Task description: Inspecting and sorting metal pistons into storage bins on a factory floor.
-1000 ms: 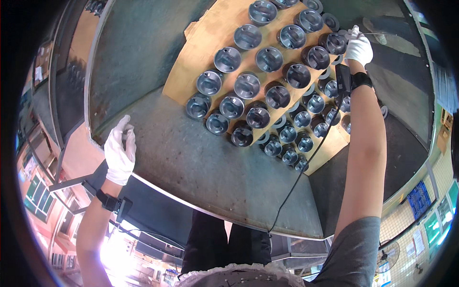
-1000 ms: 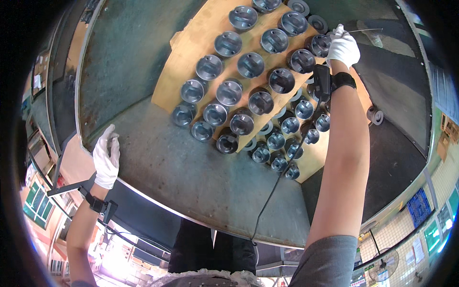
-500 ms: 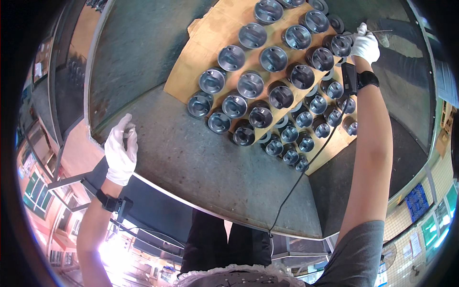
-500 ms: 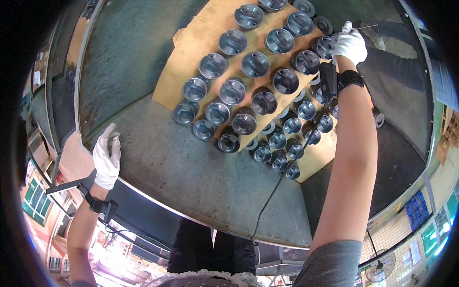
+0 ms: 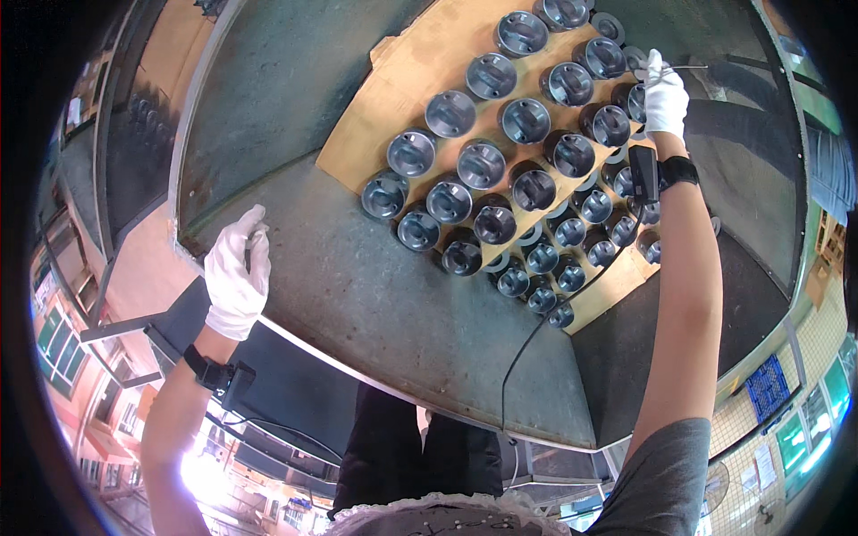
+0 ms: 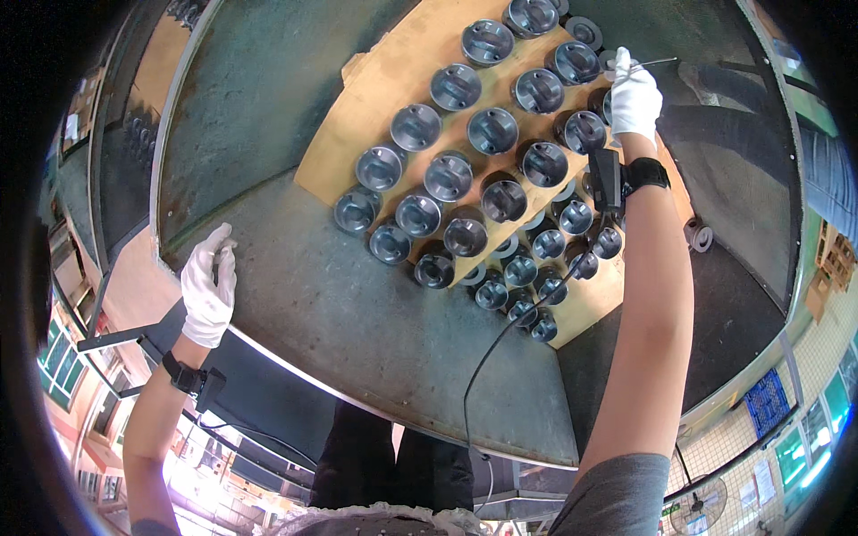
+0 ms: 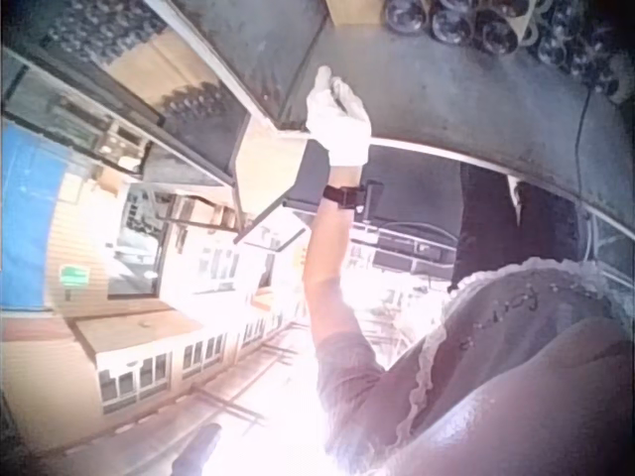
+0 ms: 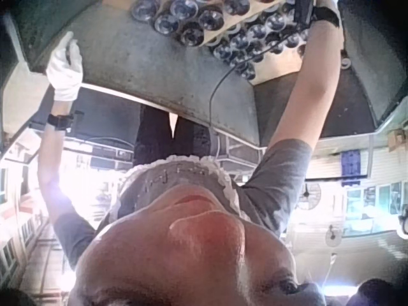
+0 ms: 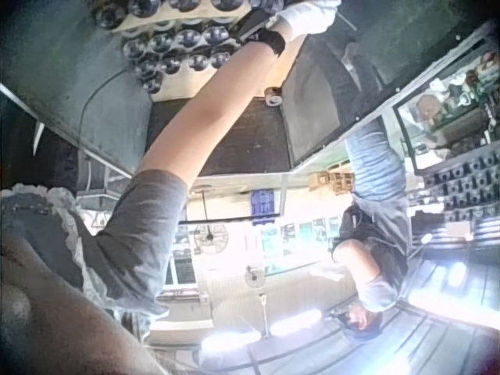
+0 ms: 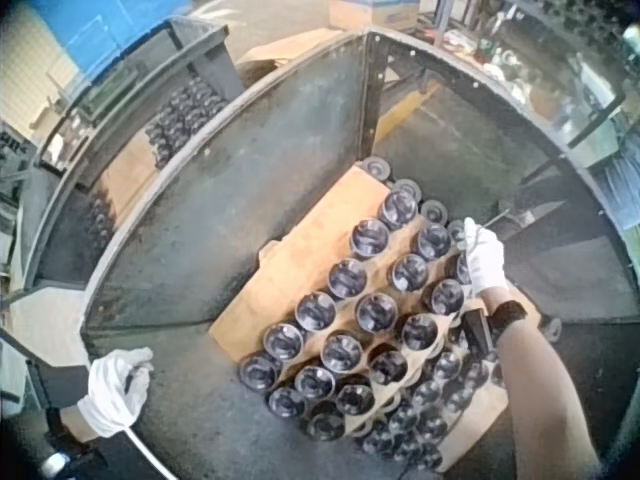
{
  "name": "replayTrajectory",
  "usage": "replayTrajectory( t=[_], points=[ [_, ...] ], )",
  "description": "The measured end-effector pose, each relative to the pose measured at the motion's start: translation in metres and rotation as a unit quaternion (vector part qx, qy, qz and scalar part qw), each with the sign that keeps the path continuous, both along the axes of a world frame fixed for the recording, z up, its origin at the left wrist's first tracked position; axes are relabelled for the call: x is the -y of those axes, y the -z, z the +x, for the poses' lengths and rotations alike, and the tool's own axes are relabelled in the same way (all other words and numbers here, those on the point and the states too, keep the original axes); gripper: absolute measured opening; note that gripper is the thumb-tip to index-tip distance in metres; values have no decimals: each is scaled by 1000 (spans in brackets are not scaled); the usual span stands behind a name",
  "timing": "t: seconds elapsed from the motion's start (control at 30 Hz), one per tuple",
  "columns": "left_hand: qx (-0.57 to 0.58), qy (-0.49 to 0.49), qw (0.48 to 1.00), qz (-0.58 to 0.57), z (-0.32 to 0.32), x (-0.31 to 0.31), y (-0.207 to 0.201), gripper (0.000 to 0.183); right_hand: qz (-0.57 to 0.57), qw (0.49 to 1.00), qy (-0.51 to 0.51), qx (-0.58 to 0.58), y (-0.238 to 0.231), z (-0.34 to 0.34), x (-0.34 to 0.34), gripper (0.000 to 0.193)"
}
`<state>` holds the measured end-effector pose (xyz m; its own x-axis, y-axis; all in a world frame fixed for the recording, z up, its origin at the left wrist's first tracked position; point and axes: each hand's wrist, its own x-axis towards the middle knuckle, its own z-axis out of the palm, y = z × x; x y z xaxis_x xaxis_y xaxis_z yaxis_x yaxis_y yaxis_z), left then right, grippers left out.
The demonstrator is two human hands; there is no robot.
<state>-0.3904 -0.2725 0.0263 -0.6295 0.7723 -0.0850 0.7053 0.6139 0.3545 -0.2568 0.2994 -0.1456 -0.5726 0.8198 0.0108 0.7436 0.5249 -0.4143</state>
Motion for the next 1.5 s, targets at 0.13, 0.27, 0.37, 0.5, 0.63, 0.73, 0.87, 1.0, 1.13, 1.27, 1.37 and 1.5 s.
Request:
replayTrajectory(
  t=[0.13, 0.27, 0.37, 0.5, 0.63, 0.73, 0.87, 1.0, 1.13, 1.27, 1.37, 1.5],
  points=[
    [-9, 3, 1000, 7, 0, 0, 0, 34, 6, 995, 40, -88, -12, -14, -7, 54],
    [-13, 0, 1000, 6, 1, -1, -2, 34, 88, 992, -31, -83, -1, -40, -10, 53],
    [17, -9, 1000, 3, 2, 5, 3, 32, -28, 991, 20, -126, 16, -54, -26, 51],
    [0, -7, 1000, -20, 0, 6, -4, 32, 8, 984, 21, -178, 3, -65, -5, 47],
    [16, -14, 1000, -6, 1, 9, 2, 30, -82, 989, 16, -121, 26, -58, -26, 52],
    [-10, -3, 1000, 12, 0, 1, 2, 31, -126, 991, -9, -52, 24, -58, -28, 50],
    [-25, 0, 1000, 20, 0, 4, 1, 32, -82, 995, -25, -50, 25, -59, -35, 49],
    [-19, -8, 999, 24, 2, 3, 4, 32, -75, 992, 2, -98, 22, -61, -19, 49],
    [-27, -3, 999, 22, 1, 2, 2, 31, 17, 997, 3, -78, 21, -64, -15, 50],
    [-25, -5, 1000, 12, -1, 8, 0, 30, 41, 997, 2, -60, 44, -62, -17, 52],
    [-19, -13, 999, 35, 3, 5, 5, 29, 43, 997, -32, -53, 70, -57, -67, 49],
    [-34, -3, 998, 47, 1, 3, 4, 30, -79, 991, -24, -106, 75, -53, -54, 50]
  ],
)
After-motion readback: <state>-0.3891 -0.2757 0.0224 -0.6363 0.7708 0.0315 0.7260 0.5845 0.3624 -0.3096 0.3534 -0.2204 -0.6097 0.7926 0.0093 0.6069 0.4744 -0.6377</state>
